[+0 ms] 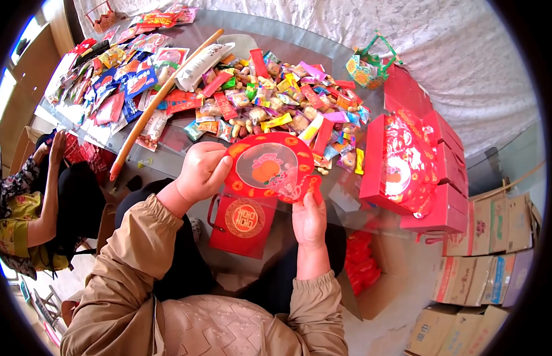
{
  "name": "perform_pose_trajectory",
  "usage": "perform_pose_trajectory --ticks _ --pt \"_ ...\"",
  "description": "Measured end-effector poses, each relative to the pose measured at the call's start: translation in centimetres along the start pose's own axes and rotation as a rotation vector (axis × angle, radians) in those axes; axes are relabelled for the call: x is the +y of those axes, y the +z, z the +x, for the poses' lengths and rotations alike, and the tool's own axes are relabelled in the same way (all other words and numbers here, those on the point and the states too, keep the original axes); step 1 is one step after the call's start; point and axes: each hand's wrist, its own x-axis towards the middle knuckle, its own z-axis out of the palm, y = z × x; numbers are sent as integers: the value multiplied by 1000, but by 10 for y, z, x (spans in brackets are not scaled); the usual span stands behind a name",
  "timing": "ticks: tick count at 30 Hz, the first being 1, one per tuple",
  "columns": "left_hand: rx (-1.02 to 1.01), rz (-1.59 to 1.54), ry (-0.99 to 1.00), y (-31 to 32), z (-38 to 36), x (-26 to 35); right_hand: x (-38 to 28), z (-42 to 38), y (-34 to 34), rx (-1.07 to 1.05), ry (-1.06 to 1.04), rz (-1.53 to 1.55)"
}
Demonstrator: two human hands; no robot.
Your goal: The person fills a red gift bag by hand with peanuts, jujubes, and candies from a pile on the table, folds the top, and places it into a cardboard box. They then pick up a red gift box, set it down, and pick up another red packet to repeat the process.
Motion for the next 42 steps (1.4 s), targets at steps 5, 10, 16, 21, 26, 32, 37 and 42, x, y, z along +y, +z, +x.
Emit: perform_pose_trajectory --ticks 5,10,16,21,26,32,37,42 --pt "-18 -22 -9 -4 2 0 3 -3 -12 -8 11 -111" --pt "29 11 -12 -4 2 -1 5 -1 -11 -1 38 -94" --pt "-10 -11 -20 -8 5 0 4 -3 -16 5 84 -199" --pt "-34 -67 -61 -11 4 -1 2 -2 -16 -4 115 -252" --pt "-92 -11 -37 -11 4 -4 1 -3 -8 -6 136 -366" --pt "-194 -496 -401 -15 1 -9 -6 -4 -7 -103 131 -432" --pt "-751 -551 -538 0 -6 5 -14 -17 20 -342 242 -679" --pt "-1203 -541 -427 28 -24 10 -9 -11 25 -728 153 -875"
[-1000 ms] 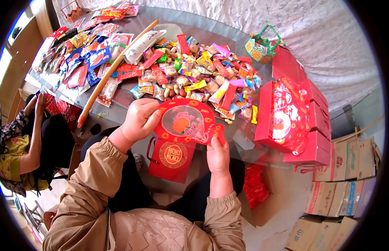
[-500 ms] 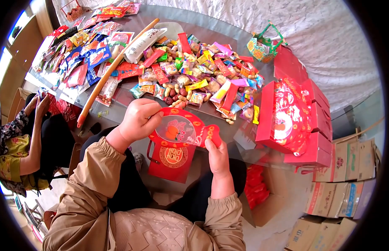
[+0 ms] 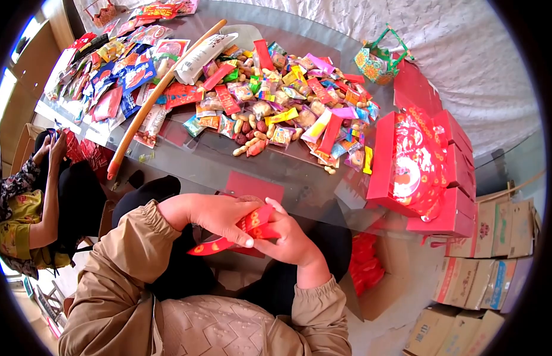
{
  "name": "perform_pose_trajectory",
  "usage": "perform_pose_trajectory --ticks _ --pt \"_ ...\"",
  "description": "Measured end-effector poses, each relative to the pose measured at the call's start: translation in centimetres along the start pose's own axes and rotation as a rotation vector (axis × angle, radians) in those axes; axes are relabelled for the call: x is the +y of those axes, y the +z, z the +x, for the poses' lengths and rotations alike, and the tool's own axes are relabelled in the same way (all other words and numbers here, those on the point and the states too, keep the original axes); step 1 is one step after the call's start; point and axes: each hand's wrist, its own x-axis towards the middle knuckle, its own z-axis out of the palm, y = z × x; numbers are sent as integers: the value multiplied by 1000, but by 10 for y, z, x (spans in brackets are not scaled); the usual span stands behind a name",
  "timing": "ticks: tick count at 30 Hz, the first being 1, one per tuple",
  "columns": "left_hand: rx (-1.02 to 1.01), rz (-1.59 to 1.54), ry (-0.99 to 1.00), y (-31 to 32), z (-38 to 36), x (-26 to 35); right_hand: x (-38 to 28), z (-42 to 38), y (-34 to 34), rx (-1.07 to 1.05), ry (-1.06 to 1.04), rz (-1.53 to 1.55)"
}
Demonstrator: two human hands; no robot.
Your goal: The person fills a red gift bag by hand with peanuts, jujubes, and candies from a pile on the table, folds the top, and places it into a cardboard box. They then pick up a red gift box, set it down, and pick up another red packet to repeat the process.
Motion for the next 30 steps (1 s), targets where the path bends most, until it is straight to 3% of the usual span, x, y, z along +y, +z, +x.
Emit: perform_pose_trajectory --ticks 1,4,7,8,15,19,22,24,25,27,30 --pt "5 45 0 1 2 -2 -1 0 0 -10 -37 -26" --pt "-108 -268 63 1 6 -5 -2 0 -3 -43 -92 -50" --pt "-261 -317 56 -1 12 -6 -6 0 -5 -117 -99 -137" --pt "-247 -212 46 -4 9 -1 -8 1 -5 -130 -98 -147" --pt "-365 -273 67 5 18 -18 -15 1 0 -155 -125 -195" --pt "-182 -176 91 7 11 -10 -12 -2 -8 -158 -102 -146" --pt "-70 -97 110 12 10 -20 -1 -12 -11 155 -105 -6" --pt "-36 205 64 16 7 -25 3 -14 -7 416 -37 295" --pt "-18 357 40 18 5 -26 7 -11 -8 495 -20 302" --pt "-29 509 -76 24 2 -28 21 -6 -1 649 170 228" --pt "-41 625 -150 25 -2 -29 19 4 8 538 212 -461"
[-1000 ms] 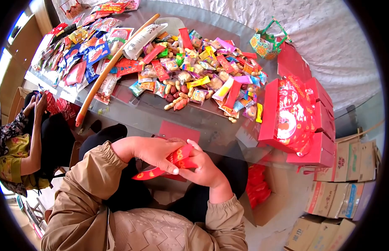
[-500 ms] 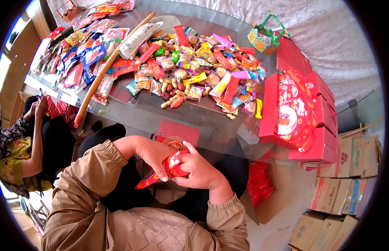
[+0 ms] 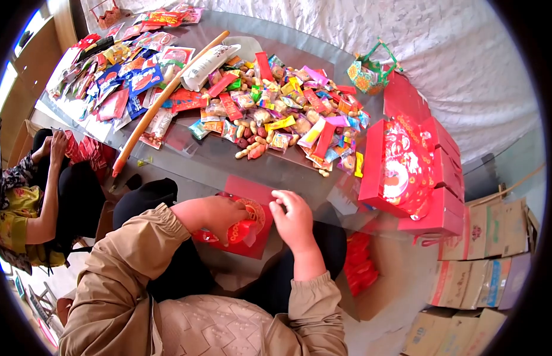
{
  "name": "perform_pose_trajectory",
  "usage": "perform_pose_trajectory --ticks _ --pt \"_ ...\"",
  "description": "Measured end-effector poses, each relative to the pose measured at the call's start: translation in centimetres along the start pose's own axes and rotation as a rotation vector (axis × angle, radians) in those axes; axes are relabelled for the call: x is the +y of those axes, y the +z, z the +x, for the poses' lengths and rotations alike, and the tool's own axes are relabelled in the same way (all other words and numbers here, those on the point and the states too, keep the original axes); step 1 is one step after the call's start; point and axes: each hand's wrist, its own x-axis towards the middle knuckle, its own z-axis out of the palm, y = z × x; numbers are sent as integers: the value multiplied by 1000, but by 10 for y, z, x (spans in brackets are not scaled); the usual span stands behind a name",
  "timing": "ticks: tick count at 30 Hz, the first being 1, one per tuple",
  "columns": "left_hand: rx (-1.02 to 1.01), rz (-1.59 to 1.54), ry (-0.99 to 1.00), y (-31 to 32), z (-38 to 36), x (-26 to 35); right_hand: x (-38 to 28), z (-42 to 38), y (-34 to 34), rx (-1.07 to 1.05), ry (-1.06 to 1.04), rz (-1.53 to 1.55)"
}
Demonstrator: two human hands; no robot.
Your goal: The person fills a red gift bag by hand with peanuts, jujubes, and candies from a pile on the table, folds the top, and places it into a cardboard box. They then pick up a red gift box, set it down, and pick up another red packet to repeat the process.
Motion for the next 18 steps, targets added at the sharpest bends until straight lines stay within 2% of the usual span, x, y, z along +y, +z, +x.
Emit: perform_pose_trajectory --ticks 1,3,7,10,13,18 --pt "23 19 -5 0 0 -1 -2 3 4 -16 -157 -116" --pt "58 46 -12 -2 -1 -2 -8 5 13 -1 -252 -216" --pt "95 65 -17 -4 0 -5 -15 14 20 -15 -245 -278" --pt "77 65 -22 -1 4 -10 -24 32 23 -110 -160 -306" --pt "60 49 -18 -2 5 -12 -36 52 41 125 -307 -302" --pt "-30 -13 -54 -8 9 -11 -27 96 69 144 -346 -259"
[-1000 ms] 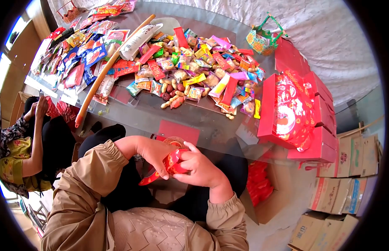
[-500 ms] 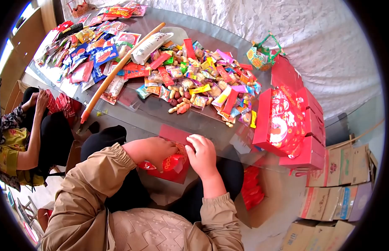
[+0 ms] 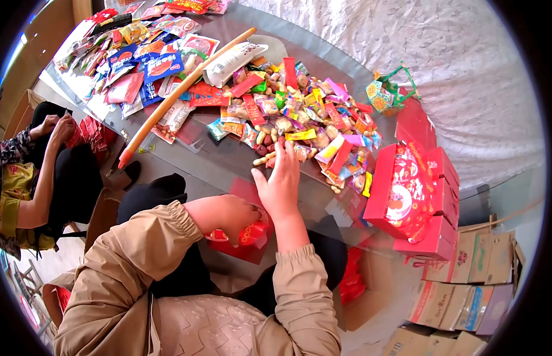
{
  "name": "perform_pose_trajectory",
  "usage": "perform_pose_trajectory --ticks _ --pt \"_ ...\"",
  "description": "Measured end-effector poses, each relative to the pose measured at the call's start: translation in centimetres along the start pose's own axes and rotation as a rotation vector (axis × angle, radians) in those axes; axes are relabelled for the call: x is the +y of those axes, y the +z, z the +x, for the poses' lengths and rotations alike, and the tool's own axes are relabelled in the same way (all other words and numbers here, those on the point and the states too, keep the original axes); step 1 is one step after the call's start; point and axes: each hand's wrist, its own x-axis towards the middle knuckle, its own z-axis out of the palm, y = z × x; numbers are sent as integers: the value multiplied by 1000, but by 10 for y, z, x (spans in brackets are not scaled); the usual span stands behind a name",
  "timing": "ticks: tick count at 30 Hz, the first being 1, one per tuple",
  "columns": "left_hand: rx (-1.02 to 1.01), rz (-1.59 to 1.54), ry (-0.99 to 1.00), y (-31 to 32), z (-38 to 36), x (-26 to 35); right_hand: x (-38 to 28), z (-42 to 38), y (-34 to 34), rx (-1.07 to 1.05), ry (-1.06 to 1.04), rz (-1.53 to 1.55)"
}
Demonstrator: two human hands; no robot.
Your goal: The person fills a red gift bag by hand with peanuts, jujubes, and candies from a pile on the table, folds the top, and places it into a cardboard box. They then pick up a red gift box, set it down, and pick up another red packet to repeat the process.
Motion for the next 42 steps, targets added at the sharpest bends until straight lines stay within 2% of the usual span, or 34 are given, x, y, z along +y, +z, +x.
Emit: perform_pose_trajectory --ticks 3,9,13,18,22,25,26,30,33,37,42 --pt "-15 -24 5 -1 3 -3 9 5 15 32 50 -227" --pt "-9 -42 23 0 6 -4 28 1 13 -34 13 -173" --pt "-9 -43 13 -1 3 -2 24 -9 4 37 35 -22" --pt "26 -24 33 7 6 -6 34 -32 -8 -51 52 -87" --pt "-1 -5 4 4 3 -4 18 -34 -15 4 70 -81" --pt "35 0 14 6 0 -4 10 -29 -15 -39 51 -207" --pt "52 -1 21 6 -1 -4 15 -29 -13 -41 -14 -256" --pt "66 19 18 5 -2 -3 24 -30 -9 5 34 -125" --pt "59 23 7 4 -4 -2 25 -31 -10 -37 117 -86" --pt "47 15 1 2 -5 -1 23 -30 -7 77 26 -143" --pt "41 7 -3 3 -4 -2 20 -23 -8 -147 -14 -297"
